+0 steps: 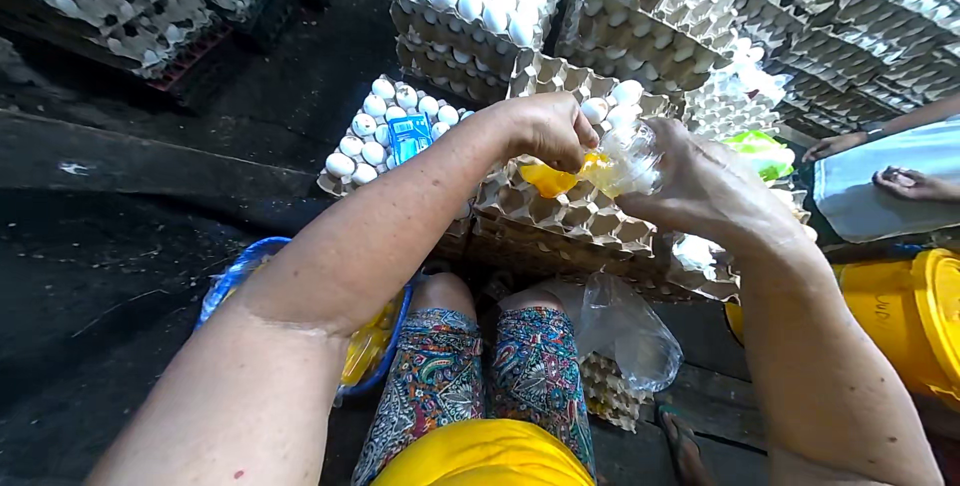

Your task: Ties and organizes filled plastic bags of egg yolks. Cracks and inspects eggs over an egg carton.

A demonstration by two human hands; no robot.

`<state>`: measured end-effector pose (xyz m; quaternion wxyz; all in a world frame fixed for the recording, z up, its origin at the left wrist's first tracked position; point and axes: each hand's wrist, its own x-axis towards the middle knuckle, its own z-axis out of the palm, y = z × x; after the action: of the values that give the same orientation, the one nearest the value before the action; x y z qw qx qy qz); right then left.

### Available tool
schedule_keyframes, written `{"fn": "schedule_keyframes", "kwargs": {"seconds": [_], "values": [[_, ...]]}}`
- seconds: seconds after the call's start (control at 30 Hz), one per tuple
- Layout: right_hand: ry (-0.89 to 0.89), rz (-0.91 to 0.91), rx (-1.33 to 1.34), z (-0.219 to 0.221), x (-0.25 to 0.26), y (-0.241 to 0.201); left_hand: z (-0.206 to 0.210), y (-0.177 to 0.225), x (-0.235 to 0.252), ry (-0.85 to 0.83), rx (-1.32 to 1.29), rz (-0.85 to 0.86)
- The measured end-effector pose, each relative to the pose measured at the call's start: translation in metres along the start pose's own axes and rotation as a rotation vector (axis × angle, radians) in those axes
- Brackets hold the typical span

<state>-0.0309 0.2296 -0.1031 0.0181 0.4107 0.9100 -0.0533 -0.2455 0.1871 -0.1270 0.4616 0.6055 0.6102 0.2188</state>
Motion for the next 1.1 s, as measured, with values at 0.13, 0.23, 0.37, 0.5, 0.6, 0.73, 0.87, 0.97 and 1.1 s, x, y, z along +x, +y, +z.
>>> {"fn": "schedule_keyframes", "kwargs": {"seconds": [0.13,0.23,0.37,0.5,0.6,0.73,0.87,0.97,1.1], "values": [[-0.010,-0.003,-0.039,-0.008,0.000,-0.005,-0.003,-0.002,-0.001,0.001,0.007,0.043],[-0.010,0.001,-0.045,-0.014,0.000,-0.009,-0.003,-0.003,-0.001,0.009,-0.063,0.045],[-0.021,0.000,-0.093,-0.024,0.001,-0.013,-0.004,-0.002,-0.001,0.019,-0.193,0.057],[-0.055,0.022,-0.109,-0.035,0.001,-0.032,-0.007,-0.009,-0.007,0.047,-0.128,0.109],[-0.026,0.027,-0.143,-0.036,0.002,-0.035,-0.007,-0.007,-0.006,0.087,-0.108,0.126],[0.021,-0.042,-0.176,-0.030,0.008,-0.039,-0.010,-0.020,-0.001,0.135,-0.262,0.108],[0.047,-0.085,-0.201,-0.029,0.001,-0.043,-0.015,-0.041,0.019,0.075,-0.361,0.142],[0.061,-0.123,-0.183,-0.029,-0.008,-0.045,-0.007,-0.018,-0.007,0.146,-0.292,0.142],[0.067,-0.129,-0.191,-0.030,-0.015,-0.051,0.002,0.015,-0.038,0.200,-0.236,0.078]]}}
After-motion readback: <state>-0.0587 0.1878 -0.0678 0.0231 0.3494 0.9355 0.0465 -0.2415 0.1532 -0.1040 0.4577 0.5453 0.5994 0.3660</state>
